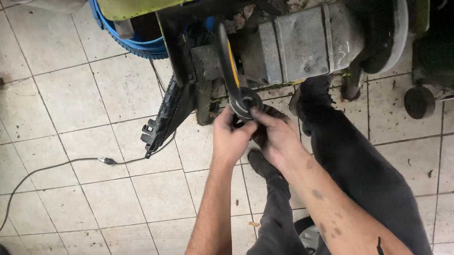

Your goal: The person handles a cylindrical metal part and a larger mechanical assembly under a yellow press. They retrieve a pneumatic tool from a blue cabinet and use it to work on the assembly, then place the parts back onto the press platform.

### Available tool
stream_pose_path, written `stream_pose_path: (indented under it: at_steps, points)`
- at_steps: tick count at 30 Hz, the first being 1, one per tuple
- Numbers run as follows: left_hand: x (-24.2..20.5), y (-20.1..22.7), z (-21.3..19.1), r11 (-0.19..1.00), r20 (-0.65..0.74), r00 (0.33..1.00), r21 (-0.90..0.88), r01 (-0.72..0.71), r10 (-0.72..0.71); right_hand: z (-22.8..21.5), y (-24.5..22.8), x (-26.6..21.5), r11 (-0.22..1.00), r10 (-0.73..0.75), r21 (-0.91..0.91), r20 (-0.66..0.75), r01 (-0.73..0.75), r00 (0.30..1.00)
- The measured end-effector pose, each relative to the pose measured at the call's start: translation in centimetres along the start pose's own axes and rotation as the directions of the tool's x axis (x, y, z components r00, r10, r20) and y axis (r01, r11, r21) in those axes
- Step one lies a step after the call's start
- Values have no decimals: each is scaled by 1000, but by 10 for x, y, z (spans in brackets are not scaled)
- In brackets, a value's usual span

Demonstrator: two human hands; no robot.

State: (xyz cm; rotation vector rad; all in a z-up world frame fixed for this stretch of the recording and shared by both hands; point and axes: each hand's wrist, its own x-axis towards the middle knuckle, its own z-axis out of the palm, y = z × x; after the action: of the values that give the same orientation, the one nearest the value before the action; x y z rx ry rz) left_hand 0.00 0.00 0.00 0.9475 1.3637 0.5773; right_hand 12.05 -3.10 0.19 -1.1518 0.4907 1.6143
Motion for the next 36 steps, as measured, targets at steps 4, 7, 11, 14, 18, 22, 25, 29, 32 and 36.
stream_pose_path:
  at_steps: [4, 7, 11, 14, 18, 22, 25, 29, 32, 36]
  points:
    - [7, -12, -3, 995, 3, 995, -19, -101, 101, -14, 11, 11, 999, 0, -41, 57, 2, 998]
    - [11, -3, -3, 992, 5, 993, 45, -116, 116, -10, 10, 11, 998, 12, 53, 22, -13, 1000]
    - [13, -1, -6, 997, 49, 999, 76, -18, 14, -6, 10, 7, 999, -44, 33, 47, 43, 998]
    - [7, 0, -9, 999, 60, 998, 31, -38, 36, 8, 2, -8, 985, -171, -30, 25, 172, 985]
    - [-10, -4, -11, 920, 16, 993, -375, 111, -114, -11, 16, 7, 895, -384, -242, 15, 376, 923]
    - [-13, -17, -8, 892, -105, 985, -446, 75, -135, -25, 19, 16, 726, -483, -465, 179, 506, 857]
    - [-12, -14, -12, 927, -130, 987, -372, 37, -91, -5, 3, 1, 881, -254, -429, -72, 200, 965]
    - [-15, 0, -16, 871, -134, 985, -490, 32, -112, -12, 5, 7, 962, -130, -238, 19, 131, 991]
    - [-14, 0, -14, 778, -57, 995, -628, 31, -85, -14, 9, 14, 993, -52, -99, 56, 57, 997]
    - [-11, -7, -7, 641, 60, 997, -767, 17, 45, -16, 12, 21, 1000, 7, -4, 36, -7, 999]
